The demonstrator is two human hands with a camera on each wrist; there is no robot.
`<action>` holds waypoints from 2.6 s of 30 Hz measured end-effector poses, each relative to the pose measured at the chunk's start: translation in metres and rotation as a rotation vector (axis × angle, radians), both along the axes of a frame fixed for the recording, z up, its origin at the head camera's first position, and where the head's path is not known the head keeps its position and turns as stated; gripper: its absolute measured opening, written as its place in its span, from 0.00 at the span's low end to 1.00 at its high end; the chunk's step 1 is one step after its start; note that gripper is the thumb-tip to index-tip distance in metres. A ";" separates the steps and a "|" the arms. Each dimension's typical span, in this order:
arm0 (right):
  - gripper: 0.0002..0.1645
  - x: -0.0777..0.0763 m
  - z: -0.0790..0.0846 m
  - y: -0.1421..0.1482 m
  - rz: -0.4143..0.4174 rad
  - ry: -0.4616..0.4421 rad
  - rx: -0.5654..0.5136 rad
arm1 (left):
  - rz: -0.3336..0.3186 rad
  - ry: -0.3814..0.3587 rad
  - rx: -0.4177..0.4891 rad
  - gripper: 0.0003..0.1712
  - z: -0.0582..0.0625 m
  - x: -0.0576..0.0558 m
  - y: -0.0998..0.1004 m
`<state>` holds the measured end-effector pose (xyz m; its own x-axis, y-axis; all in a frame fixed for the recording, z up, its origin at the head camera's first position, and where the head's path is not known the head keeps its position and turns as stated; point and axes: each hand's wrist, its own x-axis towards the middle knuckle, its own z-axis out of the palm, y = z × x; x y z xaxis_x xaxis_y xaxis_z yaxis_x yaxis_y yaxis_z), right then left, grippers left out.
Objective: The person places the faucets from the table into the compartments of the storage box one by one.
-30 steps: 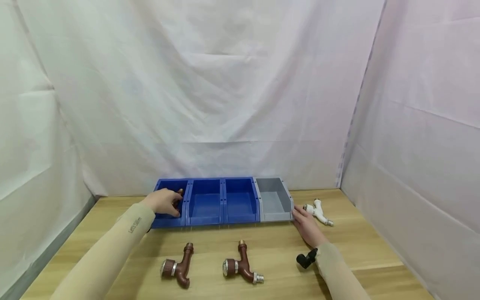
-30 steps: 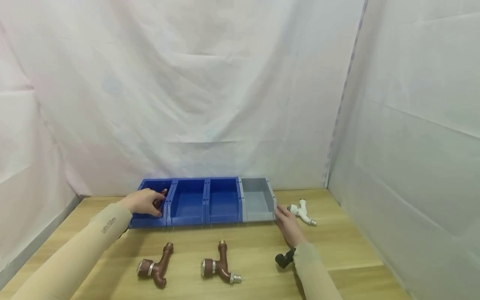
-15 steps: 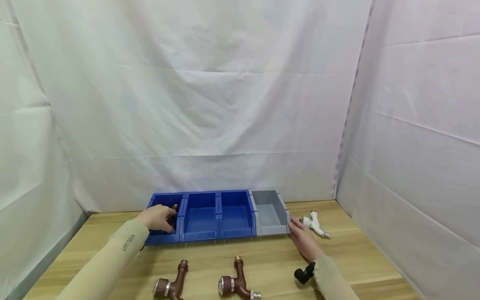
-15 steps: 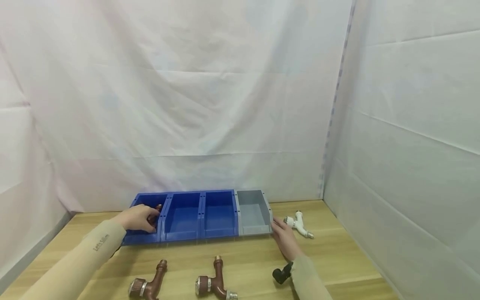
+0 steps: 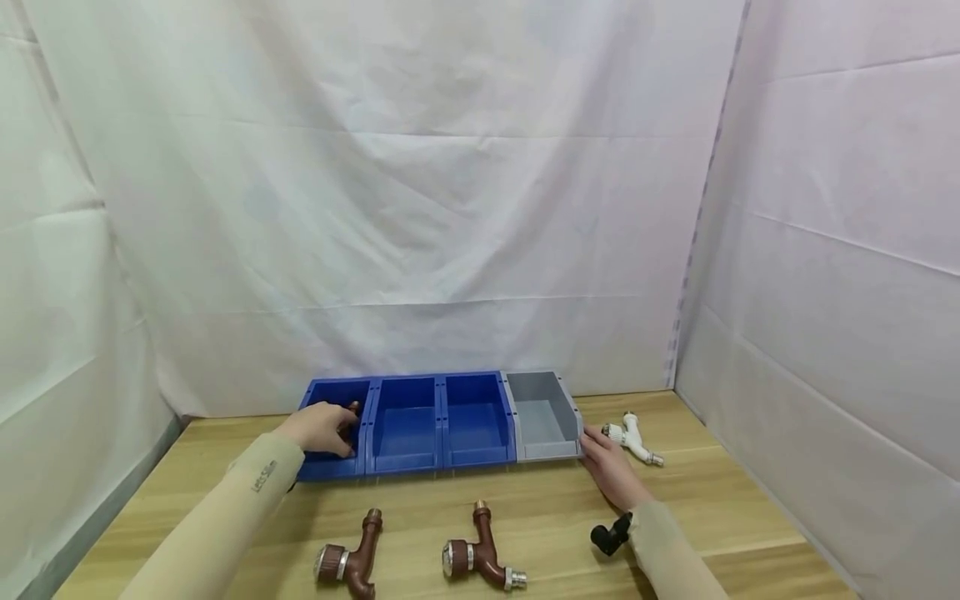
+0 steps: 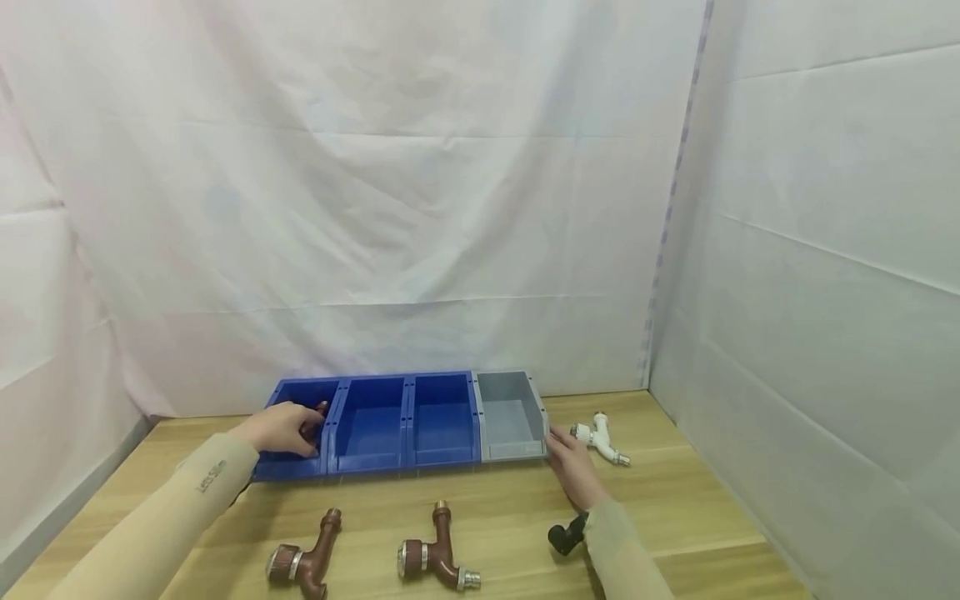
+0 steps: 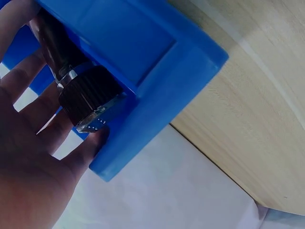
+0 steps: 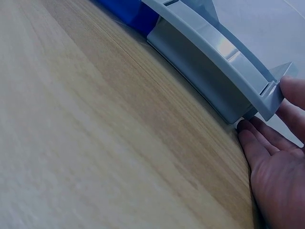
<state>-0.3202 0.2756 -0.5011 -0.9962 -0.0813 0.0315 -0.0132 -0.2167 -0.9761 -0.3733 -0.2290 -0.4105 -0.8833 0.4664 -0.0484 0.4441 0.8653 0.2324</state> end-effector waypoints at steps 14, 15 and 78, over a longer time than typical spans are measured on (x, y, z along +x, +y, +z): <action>0.37 0.001 -0.004 0.003 -0.002 -0.018 0.019 | -0.007 0.004 0.003 0.28 -0.008 -0.004 0.001; 0.37 0.001 -0.004 0.003 -0.008 -0.022 0.018 | -0.008 0.006 0.003 0.28 -0.008 -0.004 0.001; 0.36 0.001 -0.002 -0.001 0.001 -0.018 -0.010 | 0.004 -0.005 -0.033 0.13 -0.018 -0.005 0.003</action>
